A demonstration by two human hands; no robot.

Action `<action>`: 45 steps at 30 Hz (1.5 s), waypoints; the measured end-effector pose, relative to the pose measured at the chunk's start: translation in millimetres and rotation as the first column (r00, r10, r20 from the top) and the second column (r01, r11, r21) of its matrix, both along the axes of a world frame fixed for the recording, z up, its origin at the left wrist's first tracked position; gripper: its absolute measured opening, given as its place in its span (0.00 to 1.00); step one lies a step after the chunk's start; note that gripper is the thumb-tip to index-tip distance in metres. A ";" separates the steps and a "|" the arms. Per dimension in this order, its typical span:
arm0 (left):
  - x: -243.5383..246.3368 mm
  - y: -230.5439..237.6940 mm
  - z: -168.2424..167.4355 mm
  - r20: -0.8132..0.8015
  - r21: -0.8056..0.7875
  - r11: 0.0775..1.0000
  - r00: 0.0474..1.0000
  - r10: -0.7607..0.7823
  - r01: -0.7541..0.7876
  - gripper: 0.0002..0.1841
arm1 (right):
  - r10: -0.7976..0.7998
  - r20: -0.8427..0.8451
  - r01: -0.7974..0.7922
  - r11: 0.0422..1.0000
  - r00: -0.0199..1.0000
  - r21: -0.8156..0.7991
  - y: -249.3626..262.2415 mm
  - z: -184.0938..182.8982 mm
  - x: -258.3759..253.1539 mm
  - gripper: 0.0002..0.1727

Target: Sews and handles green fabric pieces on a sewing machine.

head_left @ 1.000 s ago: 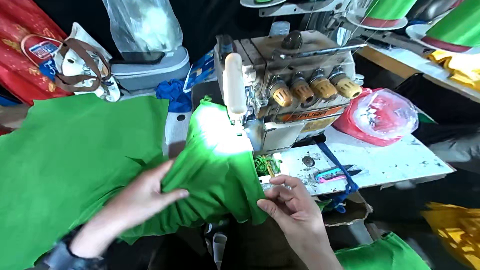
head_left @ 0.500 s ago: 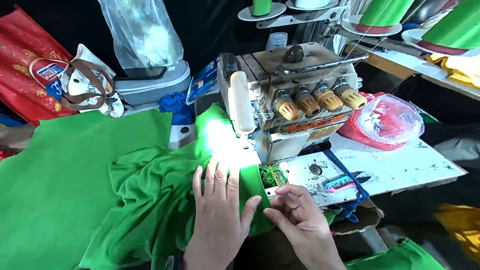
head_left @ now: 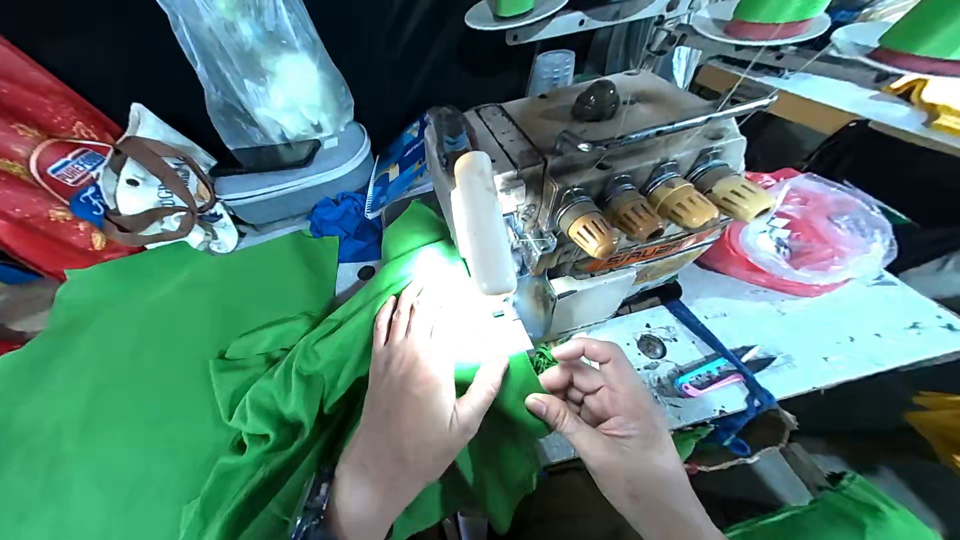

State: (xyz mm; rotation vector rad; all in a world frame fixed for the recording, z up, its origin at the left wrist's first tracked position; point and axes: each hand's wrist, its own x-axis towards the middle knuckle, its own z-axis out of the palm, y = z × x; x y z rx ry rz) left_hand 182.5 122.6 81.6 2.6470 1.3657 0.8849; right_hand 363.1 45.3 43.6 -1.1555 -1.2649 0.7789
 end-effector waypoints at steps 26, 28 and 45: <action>-15.3 61.6 30.2 -0.042 -0.128 0.983 0.989 -0.141 0.134 0.27 | -0.089 -0.063 0.093 0.994 0.994 0.060 42.3 21.8 -6.7 0.36; -14.9 73.8 33.4 -0.063 -0.146 0.982 0.989 -0.131 0.121 0.24 | -0.116 -0.049 0.120 0.990 0.992 0.078 45.8 21.6 -9.7 0.33; -100.7 24.1 32.2 -0.181 0.218 0.958 0.972 -0.149 0.187 0.19 | -0.133 0.542 -0.189 0.847 0.830 0.496 13.7 37.3 -27.8 0.09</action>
